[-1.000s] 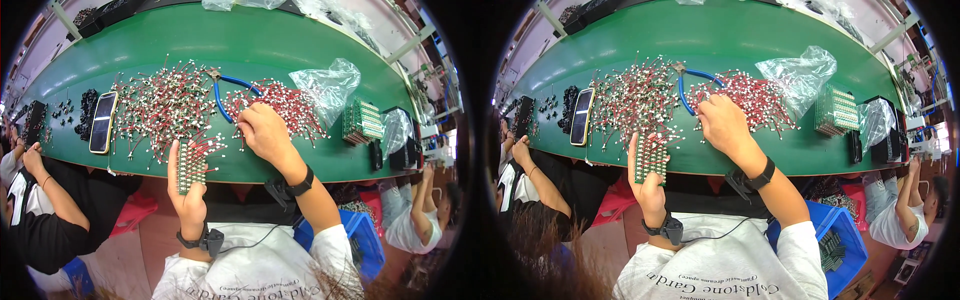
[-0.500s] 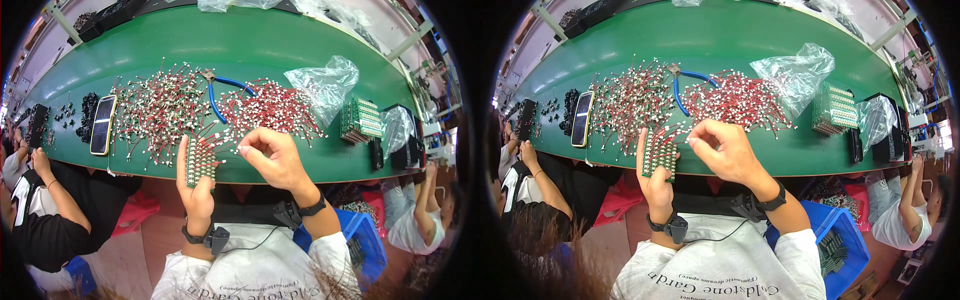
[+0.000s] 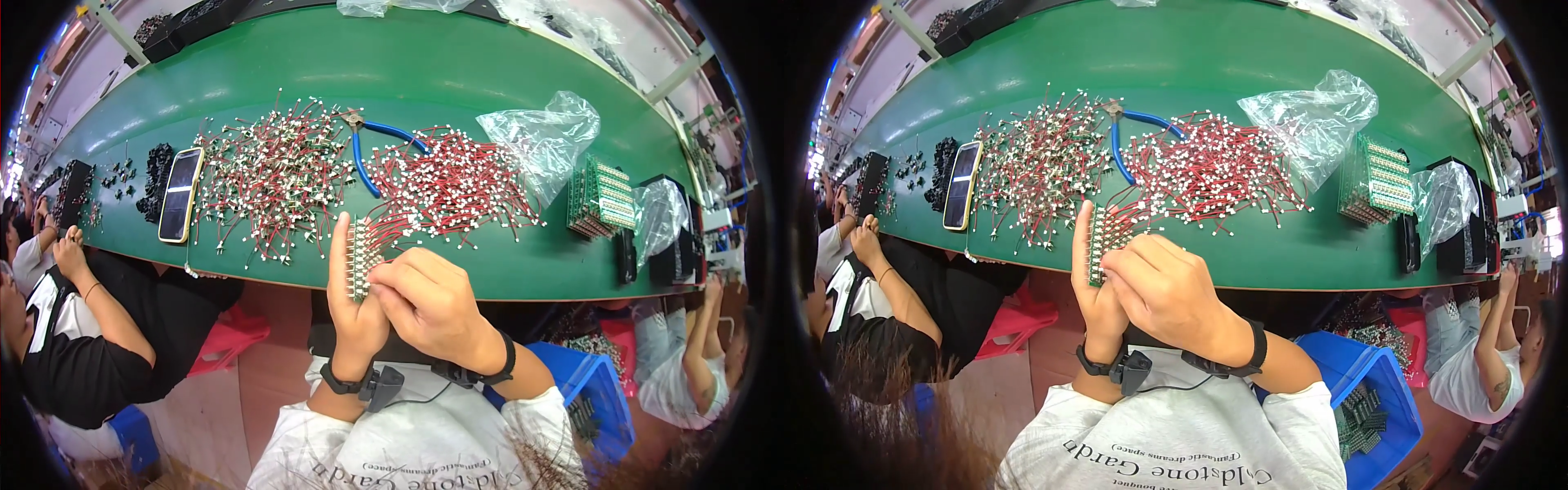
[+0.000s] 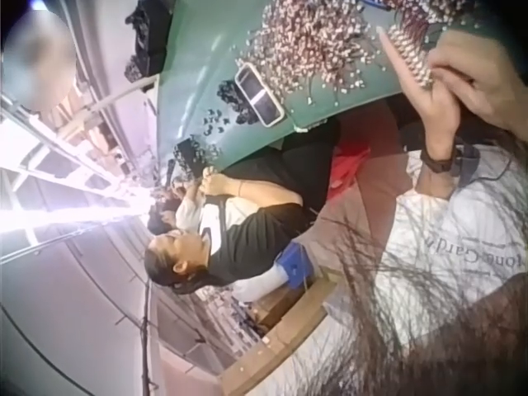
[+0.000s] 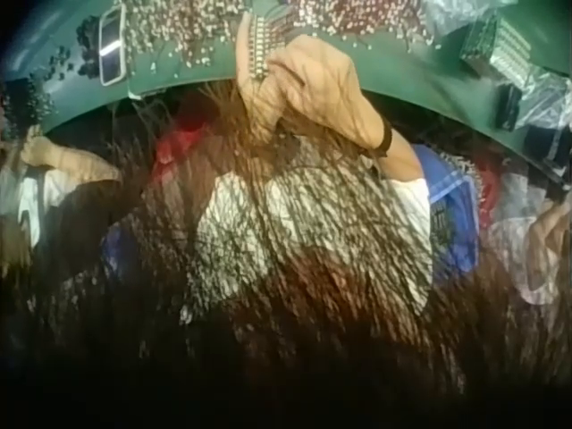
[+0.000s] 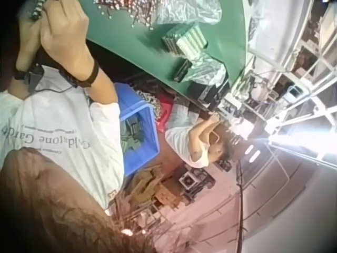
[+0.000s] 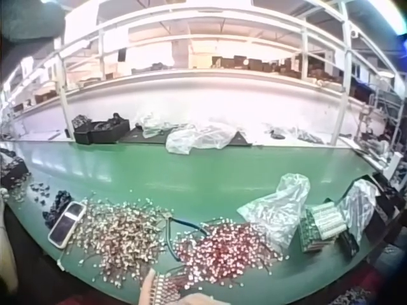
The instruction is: The person picks up red wires one at a time from a pile and inserts them into a green circuit board.
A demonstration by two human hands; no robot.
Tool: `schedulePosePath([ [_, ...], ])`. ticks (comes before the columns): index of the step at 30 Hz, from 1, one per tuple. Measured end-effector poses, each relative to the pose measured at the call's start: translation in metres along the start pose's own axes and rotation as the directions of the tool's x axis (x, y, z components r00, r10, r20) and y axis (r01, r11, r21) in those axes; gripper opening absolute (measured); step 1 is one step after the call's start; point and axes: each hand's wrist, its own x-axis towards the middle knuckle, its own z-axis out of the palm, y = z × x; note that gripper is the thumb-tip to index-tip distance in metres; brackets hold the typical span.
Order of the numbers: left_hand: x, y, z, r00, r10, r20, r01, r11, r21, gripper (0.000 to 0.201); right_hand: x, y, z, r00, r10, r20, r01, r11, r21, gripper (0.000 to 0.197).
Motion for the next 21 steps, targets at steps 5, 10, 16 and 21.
schedulePosePath([
  [5,0.001,-0.009,-0.006,0.995,0.103,-0.012,-0.100,0.980,0.172,0.069,0.000,-0.003,-0.001,0.994,-0.104,0.040,0.111,0.969,-0.220,0.021],
  [10,0.003,-0.011,-0.010,0.988,0.152,-0.020,-0.144,0.963,0.228,0.069,-0.001,-0.007,-0.002,0.989,-0.093,0.114,0.121,0.954,-0.276,0.019],
  [16,0.002,-0.008,-0.008,0.978,0.207,-0.019,-0.191,0.929,0.317,0.070,0.003,0.000,-0.001,0.988,-0.069,0.138,0.082,0.992,-0.094,0.013],
  [21,0.002,-0.004,-0.009,0.980,0.198,-0.003,-0.185,0.921,0.342,0.070,0.003,0.002,-0.002,0.985,-0.005,0.174,0.002,1.000,0.016,0.010],
])
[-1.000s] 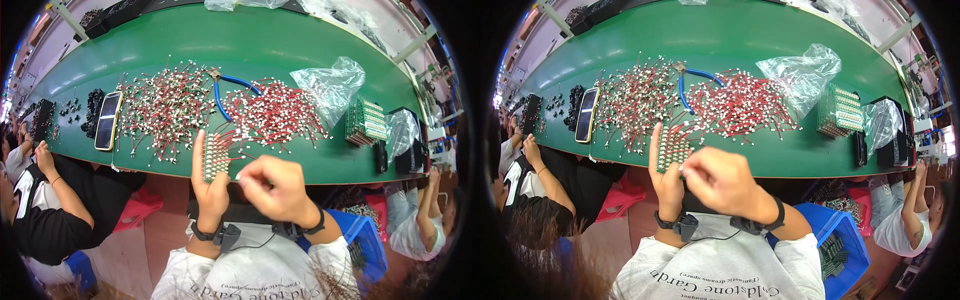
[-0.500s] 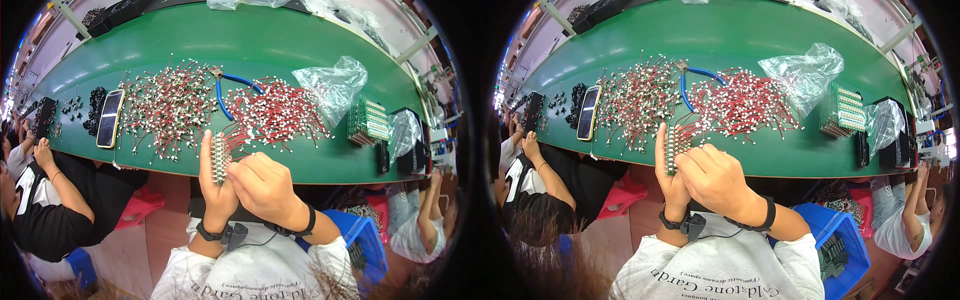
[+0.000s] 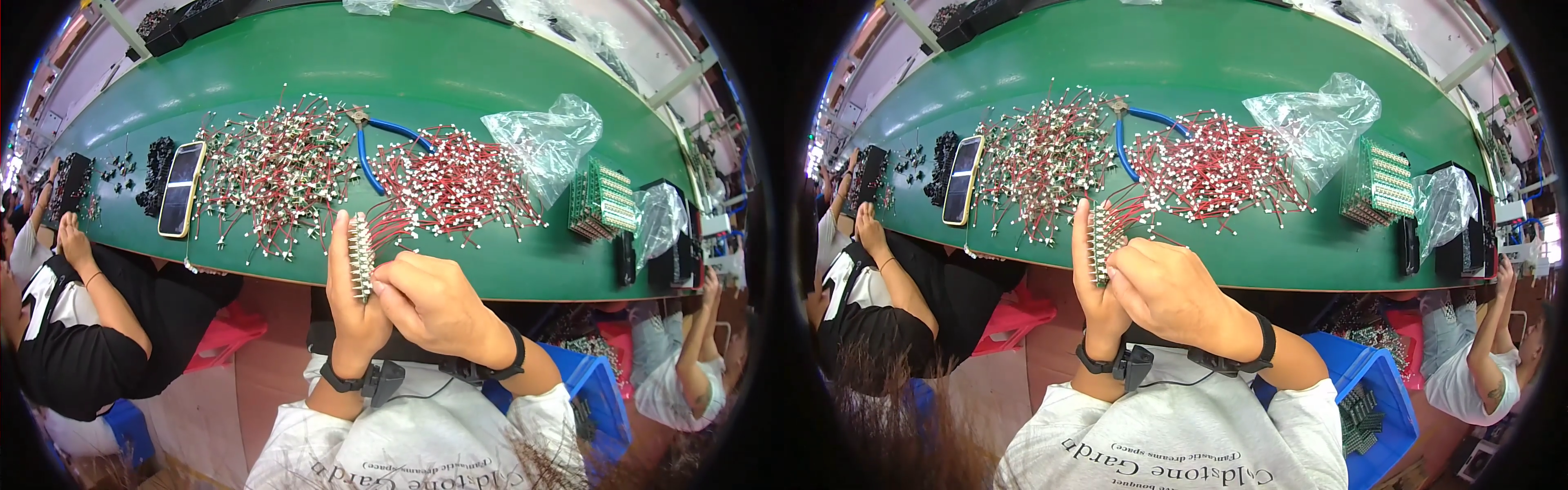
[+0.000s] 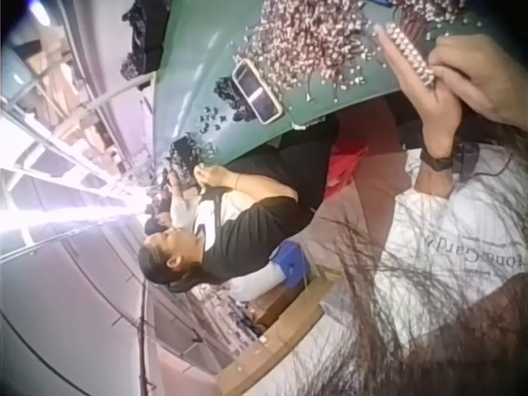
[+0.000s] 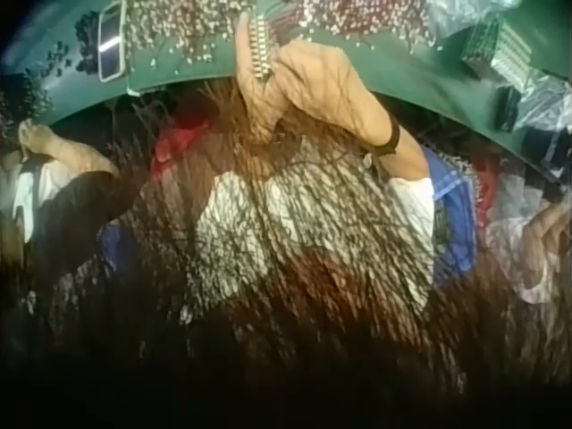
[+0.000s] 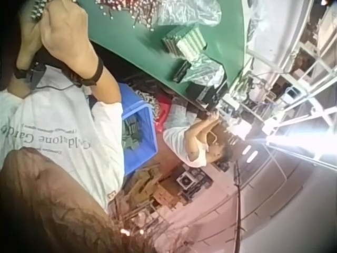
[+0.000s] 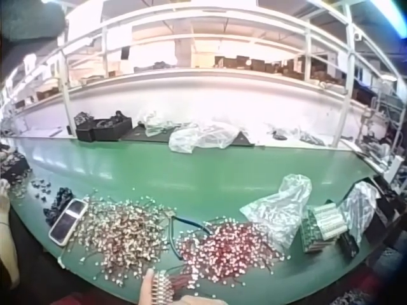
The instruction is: The person picks up red wires one at a time from a pile and inserts them into a green circuit board.
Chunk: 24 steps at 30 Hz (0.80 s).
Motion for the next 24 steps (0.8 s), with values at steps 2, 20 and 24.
schedulePosePath([
  [2,-0.001,-0.005,-0.002,0.999,-0.002,0.040,0.002,1.000,-0.012,0.070,0.001,-0.003,-0.003,0.995,0.095,0.030,-0.097,0.993,0.065,0.006],
  [20,0.006,-0.002,-0.005,0.973,0.172,0.152,-0.198,0.963,0.181,0.069,0.003,-0.008,-0.011,0.980,0.175,0.095,-0.186,0.974,0.126,0.005],
  [24,0.005,-0.002,-0.006,0.977,0.155,0.146,-0.178,0.971,0.161,0.070,-0.002,-0.007,-0.004,0.999,0.037,-0.007,-0.037,0.999,-0.035,0.007],
])
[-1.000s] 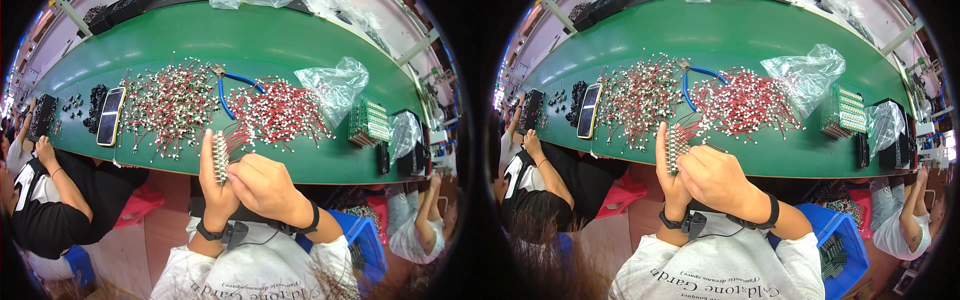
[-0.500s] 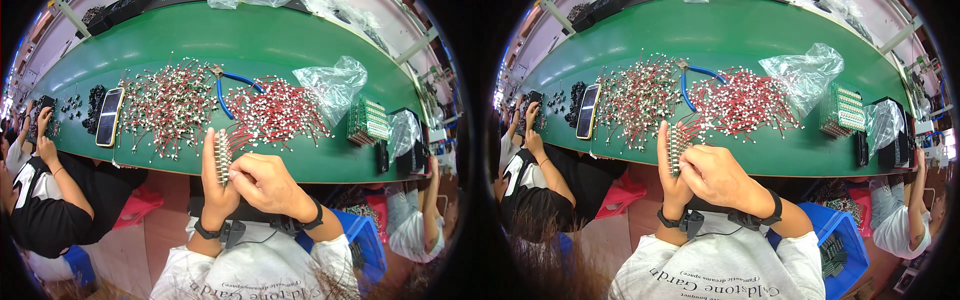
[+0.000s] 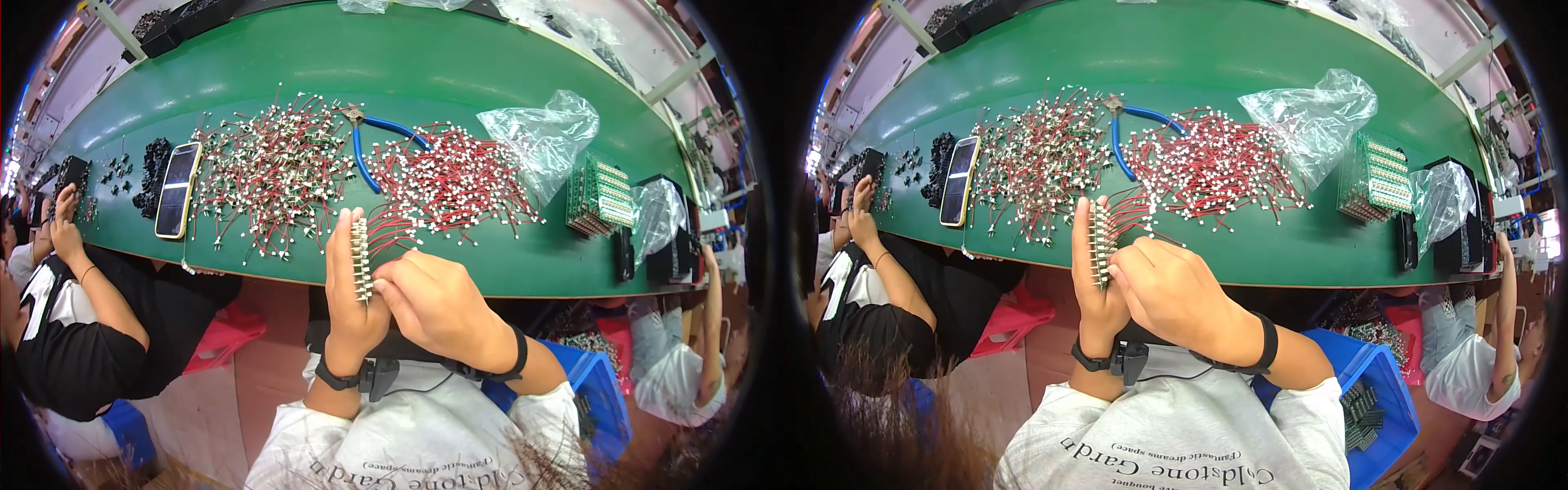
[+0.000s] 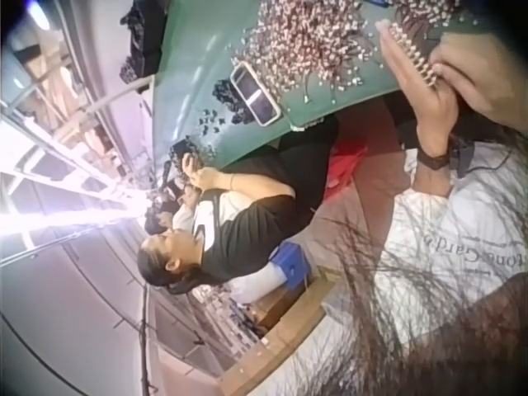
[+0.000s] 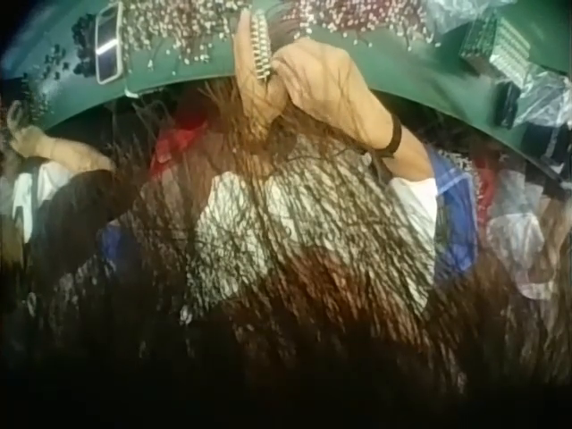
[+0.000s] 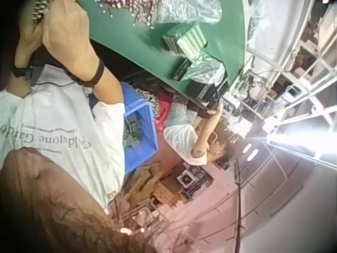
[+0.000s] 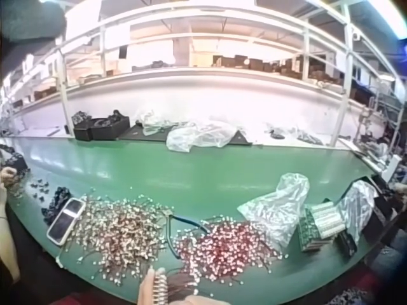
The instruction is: The person picks up red wires one at a time from a pile and inserts them into a green circuit board.
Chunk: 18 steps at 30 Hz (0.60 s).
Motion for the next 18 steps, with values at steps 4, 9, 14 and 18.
schedulePosePath([
  [4,-0.002,0.003,-0.001,0.999,-0.040,-0.012,0.039,0.998,-0.058,0.072,-0.003,0.002,0.002,1.000,-0.023,-0.012,0.022,0.995,-0.102,0.011],
  [9,-0.002,0.003,-0.002,1.000,-0.016,-0.011,0.016,1.000,-0.017,0.072,0.001,-0.002,0.008,1.000,-0.012,-0.007,0.012,0.998,-0.068,0.012],
  [14,-0.003,-0.004,-0.008,0.976,-0.194,-0.096,0.158,0.942,-0.297,0.075,0.021,0.001,-0.003,0.982,-0.134,-0.136,0.100,0.967,-0.234,0.014],
  [18,0.009,0.001,-0.031,0.893,-0.390,-0.224,0.226,0.820,-0.527,0.086,0.039,0.021,-0.044,0.926,0.031,-0.376,-0.130,0.962,-0.241,0.018],
])
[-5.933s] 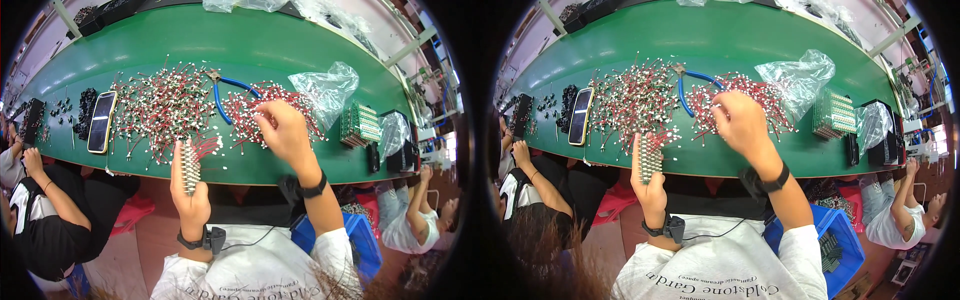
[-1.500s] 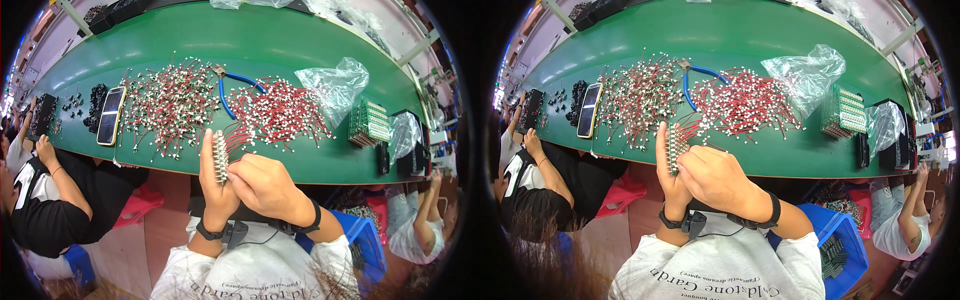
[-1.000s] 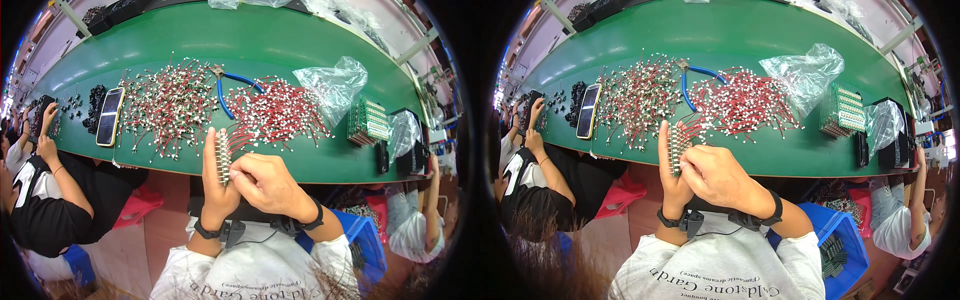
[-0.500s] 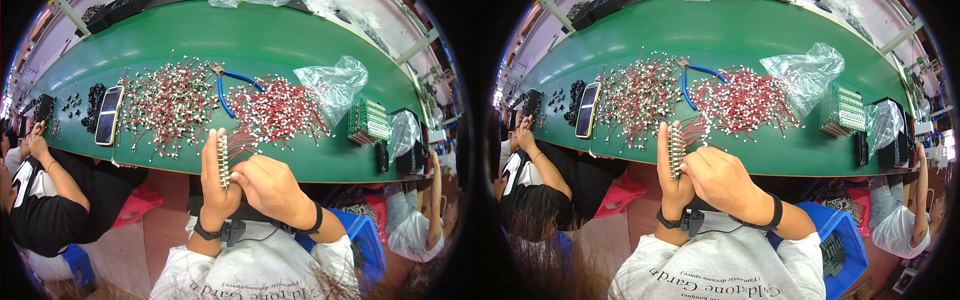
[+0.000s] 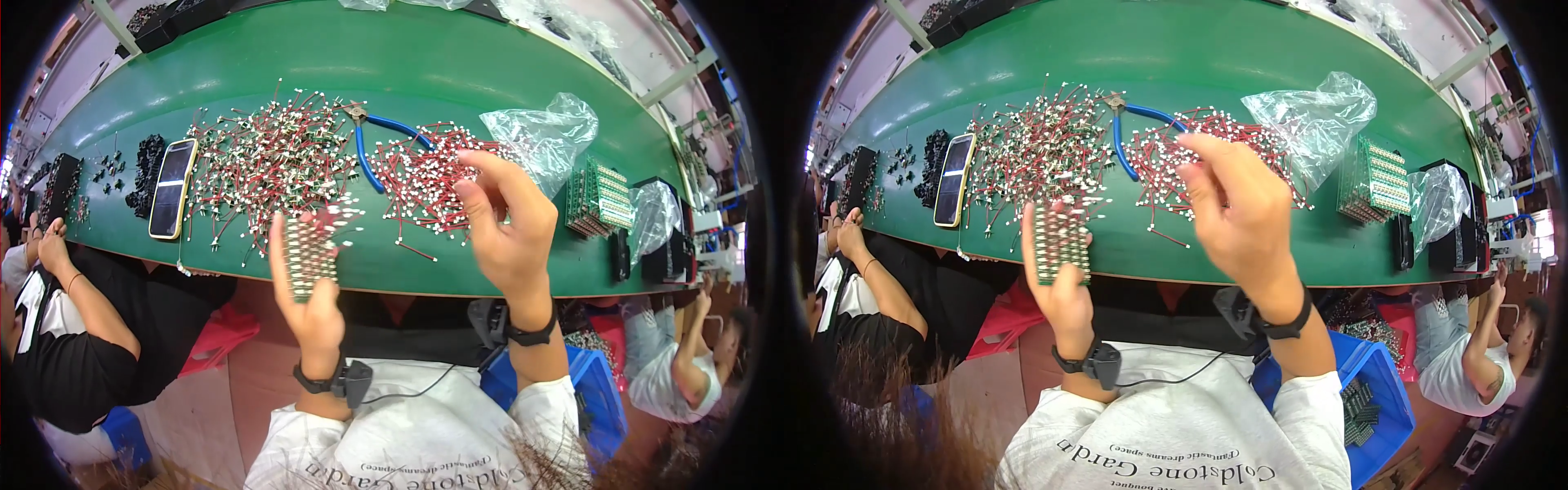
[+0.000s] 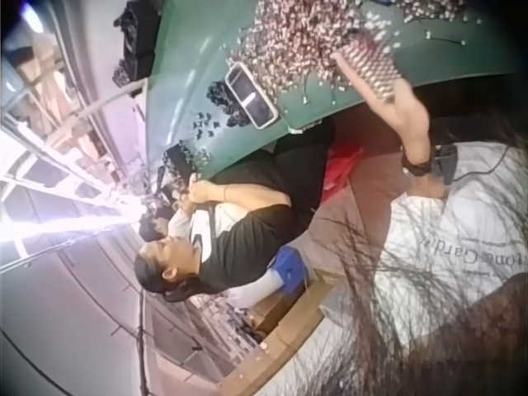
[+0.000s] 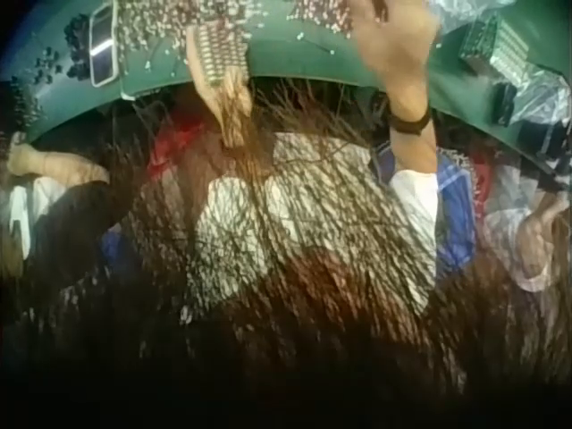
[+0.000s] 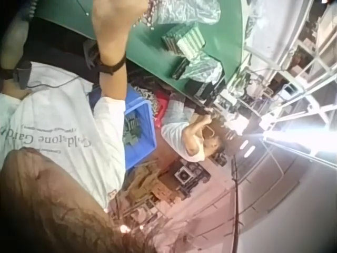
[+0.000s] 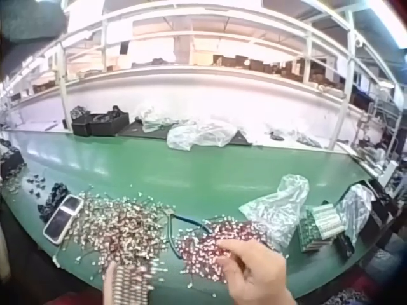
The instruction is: The person picks up red wires one at a time from a pile and inserts them into a green circuit board.
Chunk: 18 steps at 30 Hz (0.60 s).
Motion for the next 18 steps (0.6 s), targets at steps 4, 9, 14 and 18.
schedulePosePath([
  [4,0.008,0.005,-0.008,0.997,-0.064,-0.040,0.057,0.984,-0.170,0.087,-0.032,0.023,0.016,0.914,-0.025,0.406,0.028,1.000,-0.003,0.016],
  [9,0.003,0.004,0.001,0.992,-0.125,-0.017,0.117,0.966,-0.231,0.088,-0.060,0.031,0.048,0.928,-0.027,0.372,0.089,0.985,-0.150,0.017],
  [14,0.001,0.002,0.001,0.988,-0.156,0.020,0.156,0.956,-0.247,0.090,-0.065,0.033,0.061,0.905,-0.176,0.387,0.313,0.891,-0.328,0.013],
  [18,-0.002,0.000,0.002,0.987,-0.158,0.027,0.160,0.958,-0.238,0.091,-0.064,0.037,0.059,0.905,-0.191,0.381,0.325,0.888,-0.326,0.012],
])
